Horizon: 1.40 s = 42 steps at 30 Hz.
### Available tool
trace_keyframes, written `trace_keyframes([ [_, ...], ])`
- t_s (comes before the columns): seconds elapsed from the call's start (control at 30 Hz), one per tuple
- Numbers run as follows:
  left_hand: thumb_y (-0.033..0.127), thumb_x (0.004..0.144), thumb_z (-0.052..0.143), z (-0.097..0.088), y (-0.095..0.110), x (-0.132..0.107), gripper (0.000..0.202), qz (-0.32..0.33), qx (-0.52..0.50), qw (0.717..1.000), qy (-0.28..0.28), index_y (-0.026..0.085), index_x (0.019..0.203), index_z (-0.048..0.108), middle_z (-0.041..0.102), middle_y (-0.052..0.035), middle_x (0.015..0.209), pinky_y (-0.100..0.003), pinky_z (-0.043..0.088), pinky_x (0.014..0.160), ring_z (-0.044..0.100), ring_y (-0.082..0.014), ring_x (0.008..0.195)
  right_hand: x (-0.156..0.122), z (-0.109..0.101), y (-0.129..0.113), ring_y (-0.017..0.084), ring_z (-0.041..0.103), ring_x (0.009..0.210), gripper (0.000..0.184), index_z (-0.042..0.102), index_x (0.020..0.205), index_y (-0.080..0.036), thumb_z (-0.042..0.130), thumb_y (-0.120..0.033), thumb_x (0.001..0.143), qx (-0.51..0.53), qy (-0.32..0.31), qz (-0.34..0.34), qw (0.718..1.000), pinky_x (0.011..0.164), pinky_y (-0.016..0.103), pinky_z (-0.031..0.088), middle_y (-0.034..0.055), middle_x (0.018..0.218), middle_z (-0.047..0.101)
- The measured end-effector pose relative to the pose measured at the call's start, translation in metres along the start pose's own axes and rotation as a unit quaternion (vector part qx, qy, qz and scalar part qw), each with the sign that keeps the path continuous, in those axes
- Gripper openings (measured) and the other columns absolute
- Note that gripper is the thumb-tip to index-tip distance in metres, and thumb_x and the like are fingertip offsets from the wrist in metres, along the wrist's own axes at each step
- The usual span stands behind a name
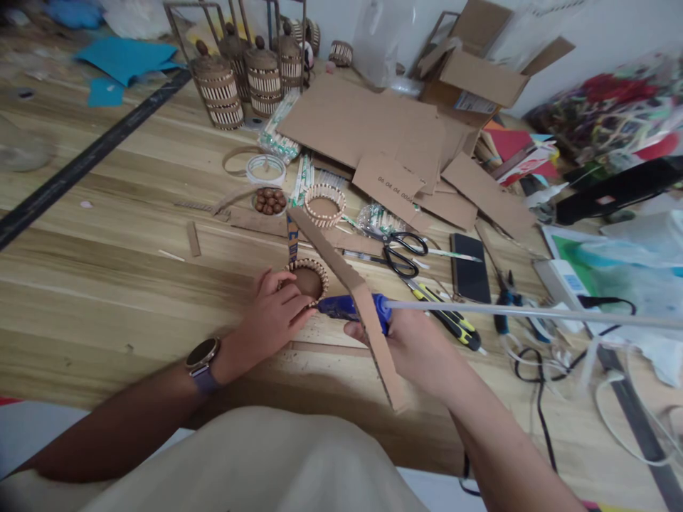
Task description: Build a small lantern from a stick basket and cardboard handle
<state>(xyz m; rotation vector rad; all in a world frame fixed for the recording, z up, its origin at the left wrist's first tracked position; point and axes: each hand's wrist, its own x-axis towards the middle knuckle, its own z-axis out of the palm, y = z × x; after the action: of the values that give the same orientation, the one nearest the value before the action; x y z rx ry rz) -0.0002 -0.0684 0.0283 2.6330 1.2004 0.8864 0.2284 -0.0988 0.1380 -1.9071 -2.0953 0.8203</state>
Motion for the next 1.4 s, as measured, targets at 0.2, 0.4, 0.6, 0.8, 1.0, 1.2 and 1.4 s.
trace_keyframes([
  [0.2, 0.027, 0.094, 0.068, -0.002, 0.0, 0.001, 0.006, 0.008, 0.009, 1.0, 0.004, 0.022, 0.091, 0.068, 0.066, -0.0023, 0.084, -0.058, 0.031, 0.111, 0.05, -0.0289, 0.114, 0.001, -0.002, -0.001, 0.028, 0.07, 0.072, 0.037, 0.065, 0.078, -0.021, 0.057, -0.057, 0.087, 0.011, -0.033, 0.016, 0.999, 0.061, 0.033, 0.051, 0.0067, 0.077, 0.075],
  [0.4, 0.029, 0.094, 0.068, -0.001, 0.0, 0.001, 0.007, 0.002, 0.003, 1.0, -0.002, 0.022, 0.091, 0.069, 0.067, -0.0036, 0.089, -0.059, 0.03, 0.112, 0.05, -0.0287, 0.116, 0.001, -0.001, -0.001, 0.032, 0.074, 0.076, 0.037, 0.067, 0.082, -0.022, 0.056, -0.057, 0.088, 0.0, -0.028, 0.028, 0.999, 0.06, 0.035, 0.052, 0.0091, 0.08, 0.077],
  [0.6, 0.032, 0.093, 0.07, -0.001, -0.001, 0.001, 0.009, 0.003, -0.003, 1.0, 0.006, 0.024, 0.097, 0.07, 0.069, -0.0027, 0.091, -0.056, 0.031, 0.11, 0.051, -0.0286, 0.114, 0.0, 0.003, 0.004, 0.034, 0.074, 0.077, 0.038, 0.069, 0.082, -0.023, 0.057, -0.059, 0.087, -0.022, -0.01, 0.027, 0.999, 0.059, 0.036, 0.053, 0.0101, 0.079, 0.077],
  [0.8, 0.035, 0.097, 0.063, -0.005, 0.0, 0.002, 0.015, -0.001, -0.022, 1.0, -0.01, 0.023, 0.099, 0.071, 0.071, -0.0043, 0.093, -0.056, 0.032, 0.109, 0.05, -0.0288, 0.114, -0.001, 0.004, 0.005, 0.034, 0.074, 0.08, 0.038, 0.072, 0.085, -0.023, 0.055, -0.057, 0.09, -0.03, -0.022, 0.012, 0.999, 0.064, 0.037, 0.055, 0.0111, 0.084, 0.077],
  [1.0, 0.032, 0.097, 0.063, -0.004, 0.001, 0.001, 0.013, -0.009, -0.025, 1.0, -0.011, 0.023, 0.099, 0.071, 0.07, -0.0048, 0.093, -0.057, 0.031, 0.11, 0.051, -0.0286, 0.115, -0.001, 0.006, 0.009, 0.034, 0.074, 0.081, 0.039, 0.072, 0.085, -0.024, 0.055, -0.058, 0.089, -0.038, -0.003, 0.006, 0.999, 0.059, 0.036, 0.053, 0.0099, 0.082, 0.077],
  [1.2, 0.033, 0.098, 0.062, -0.003, 0.0, 0.001, 0.012, 0.0, -0.022, 1.0, 0.0, 0.024, 0.1, 0.07, 0.07, -0.0048, 0.092, -0.06, 0.032, 0.11, 0.052, -0.0296, 0.114, -0.002, 0.008, 0.011, 0.03, 0.074, 0.082, 0.038, 0.072, 0.083, -0.024, 0.057, -0.059, 0.088, -0.03, 0.01, -0.004, 1.0, 0.061, 0.033, 0.054, 0.0081, 0.082, 0.077],
  [1.4, 0.031, 0.096, 0.065, -0.003, 0.0, 0.001, 0.009, 0.001, -0.026, 1.0, 0.004, 0.024, 0.099, 0.07, 0.07, -0.0043, 0.09, -0.06, 0.034, 0.109, 0.053, -0.0292, 0.114, -0.002, 0.01, 0.011, 0.032, 0.074, 0.083, 0.041, 0.072, 0.084, -0.023, 0.057, -0.061, 0.086, -0.028, 0.012, 0.011, 0.999, 0.062, 0.035, 0.054, 0.0093, 0.083, 0.077],
])
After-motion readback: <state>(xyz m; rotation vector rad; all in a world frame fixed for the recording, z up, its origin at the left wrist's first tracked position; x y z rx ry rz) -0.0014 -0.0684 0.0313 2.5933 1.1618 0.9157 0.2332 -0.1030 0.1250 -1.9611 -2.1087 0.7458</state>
